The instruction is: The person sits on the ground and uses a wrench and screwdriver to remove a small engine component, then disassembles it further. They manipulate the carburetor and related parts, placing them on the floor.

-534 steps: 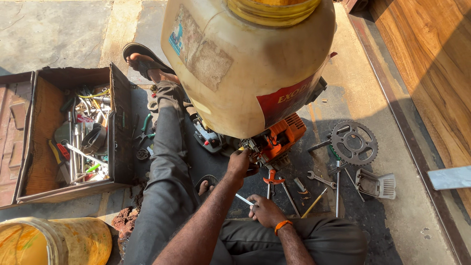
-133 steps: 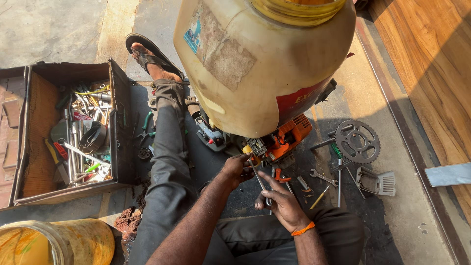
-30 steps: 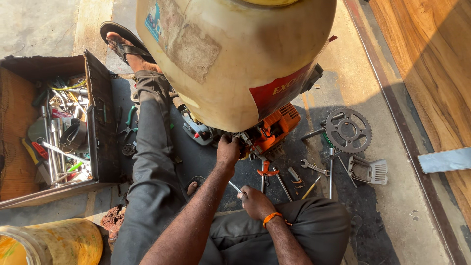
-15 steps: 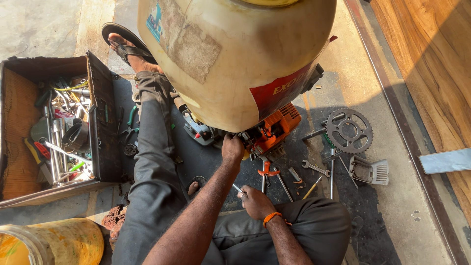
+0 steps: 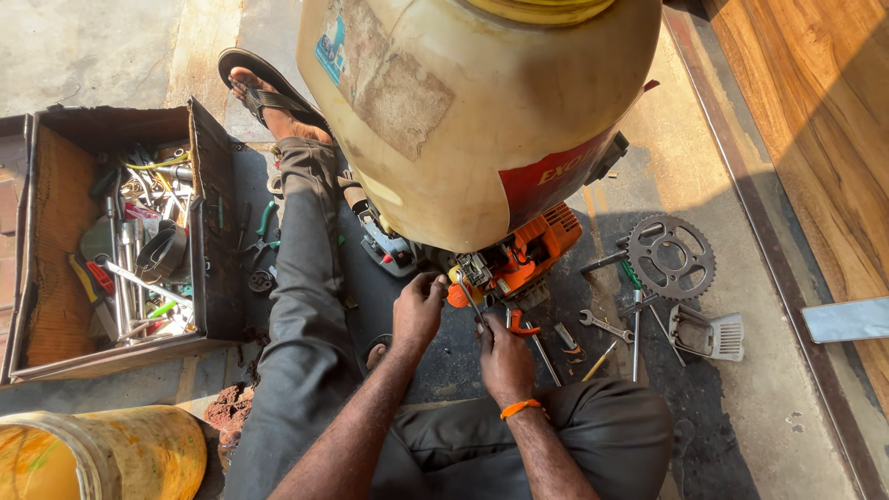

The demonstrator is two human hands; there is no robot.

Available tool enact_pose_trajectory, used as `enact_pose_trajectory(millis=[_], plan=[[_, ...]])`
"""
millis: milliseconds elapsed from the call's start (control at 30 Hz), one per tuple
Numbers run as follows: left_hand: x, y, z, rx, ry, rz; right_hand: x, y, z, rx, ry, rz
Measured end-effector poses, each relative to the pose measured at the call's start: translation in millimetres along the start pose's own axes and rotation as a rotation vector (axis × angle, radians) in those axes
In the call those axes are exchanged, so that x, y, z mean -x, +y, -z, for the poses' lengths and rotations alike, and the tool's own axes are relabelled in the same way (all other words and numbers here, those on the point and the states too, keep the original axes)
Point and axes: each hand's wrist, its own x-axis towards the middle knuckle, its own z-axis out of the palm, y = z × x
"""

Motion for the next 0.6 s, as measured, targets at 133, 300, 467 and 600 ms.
enact_pose_trajectory(millis=[133, 300, 467, 600], plan=[[2.3, 6.3, -8.1, 0.090, -0.062, 0.051, -9.8, -4.2, -6.2, 0.112, 0.014, -0.016], [-1.5, 15.7, -17.6, 0.051, -0.022, 0.028, -17.2, 13.1, -25.8, 0.065, 0.088, -0.072], [-4.5, 19.1, -34.3, 0.044, 0.077, -0.053, -35.3, 34.0, -64.9, 0.083, 0.072, -0.031], [-4.2, 19.5, -34.9, -0.017, 0.100, -0.095, -48.6, 34.3, -69.3, -0.110, -0.021, 0.032]])
